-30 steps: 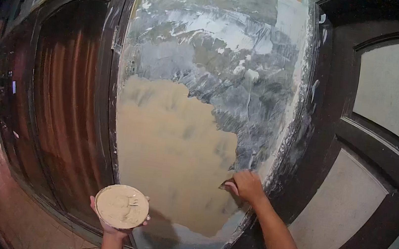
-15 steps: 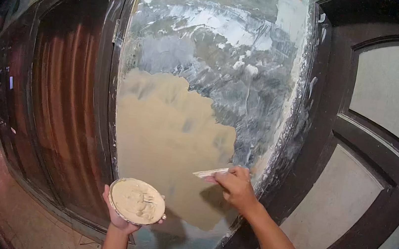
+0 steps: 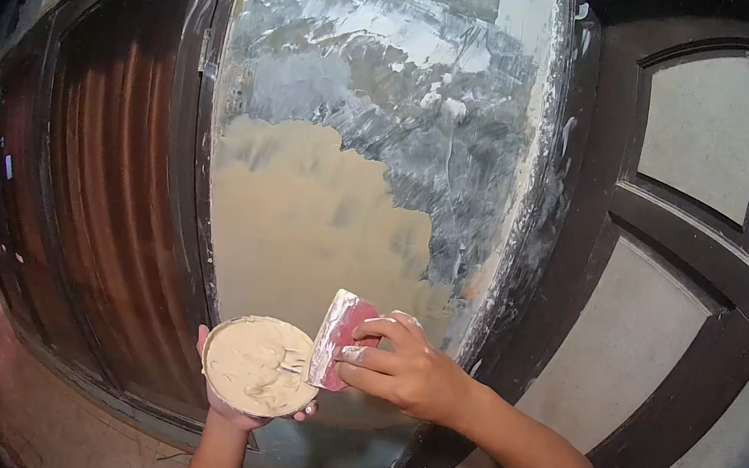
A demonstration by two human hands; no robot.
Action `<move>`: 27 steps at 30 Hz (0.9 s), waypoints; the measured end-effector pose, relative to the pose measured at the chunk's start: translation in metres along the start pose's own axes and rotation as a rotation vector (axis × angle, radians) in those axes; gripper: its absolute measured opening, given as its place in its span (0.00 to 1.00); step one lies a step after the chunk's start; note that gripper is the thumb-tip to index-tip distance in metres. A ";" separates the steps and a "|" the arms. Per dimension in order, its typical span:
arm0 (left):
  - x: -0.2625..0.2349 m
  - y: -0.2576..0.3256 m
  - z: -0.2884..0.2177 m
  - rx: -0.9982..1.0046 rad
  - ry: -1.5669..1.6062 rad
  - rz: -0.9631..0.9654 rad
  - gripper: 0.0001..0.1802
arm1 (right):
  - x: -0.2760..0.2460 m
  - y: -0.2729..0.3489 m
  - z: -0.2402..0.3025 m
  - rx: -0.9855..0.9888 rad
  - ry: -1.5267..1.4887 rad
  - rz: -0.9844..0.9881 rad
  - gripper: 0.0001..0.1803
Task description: The person patches and smooths a wall by applying filler paste from a container onto the wall with a putty knife.
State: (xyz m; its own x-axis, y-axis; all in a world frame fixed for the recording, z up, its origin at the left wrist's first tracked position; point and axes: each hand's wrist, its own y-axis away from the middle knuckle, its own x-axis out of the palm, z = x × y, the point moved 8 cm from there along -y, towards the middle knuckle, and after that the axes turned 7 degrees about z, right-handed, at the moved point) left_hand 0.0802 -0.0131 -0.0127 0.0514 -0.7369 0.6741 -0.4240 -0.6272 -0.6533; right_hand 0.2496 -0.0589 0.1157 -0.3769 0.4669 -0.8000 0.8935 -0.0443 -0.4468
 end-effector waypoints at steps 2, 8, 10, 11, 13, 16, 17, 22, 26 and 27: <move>0.002 0.001 0.001 0.004 0.041 0.006 0.66 | 0.000 0.000 0.003 -0.002 -0.030 -0.013 0.18; 0.002 0.003 0.002 0.026 -0.025 -0.166 0.63 | 0.010 0.002 0.009 -0.010 -0.076 -0.021 0.19; -0.001 0.003 0.002 0.012 -0.087 -0.170 0.63 | 0.013 0.002 0.009 0.012 -0.088 -0.036 0.20; 0.000 0.003 0.003 0.019 -0.045 -0.152 0.63 | 0.014 0.002 0.007 0.034 -0.120 -0.053 0.20; -0.002 0.006 0.004 0.011 -0.047 -0.135 0.62 | 0.019 0.005 0.003 0.075 -0.195 -0.101 0.19; -0.003 0.004 0.007 0.016 -0.004 -0.124 0.62 | 0.022 0.006 0.005 0.088 -0.180 -0.111 0.19; -0.003 0.004 0.008 0.007 0.012 -0.144 0.62 | 0.024 0.006 0.005 0.082 -0.186 -0.112 0.19; -0.009 0.004 0.008 0.024 0.098 -0.066 0.65 | 0.029 0.010 0.004 0.105 -0.200 -0.098 0.21; -0.022 0.000 0.011 -0.001 0.039 -0.084 0.65 | 0.030 0.018 -0.002 0.140 -0.183 -0.132 0.22; -0.024 -0.001 0.013 -0.016 0.012 -0.082 0.66 | 0.029 0.018 -0.003 0.157 -0.193 -0.145 0.22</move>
State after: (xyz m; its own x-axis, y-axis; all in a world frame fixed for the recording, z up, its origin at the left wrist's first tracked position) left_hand 0.0915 0.0025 -0.0329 0.0752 -0.6802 0.7292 -0.4333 -0.6809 -0.5905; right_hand 0.2556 -0.0431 0.0857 -0.5506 0.3025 -0.7781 0.7840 -0.1327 -0.6064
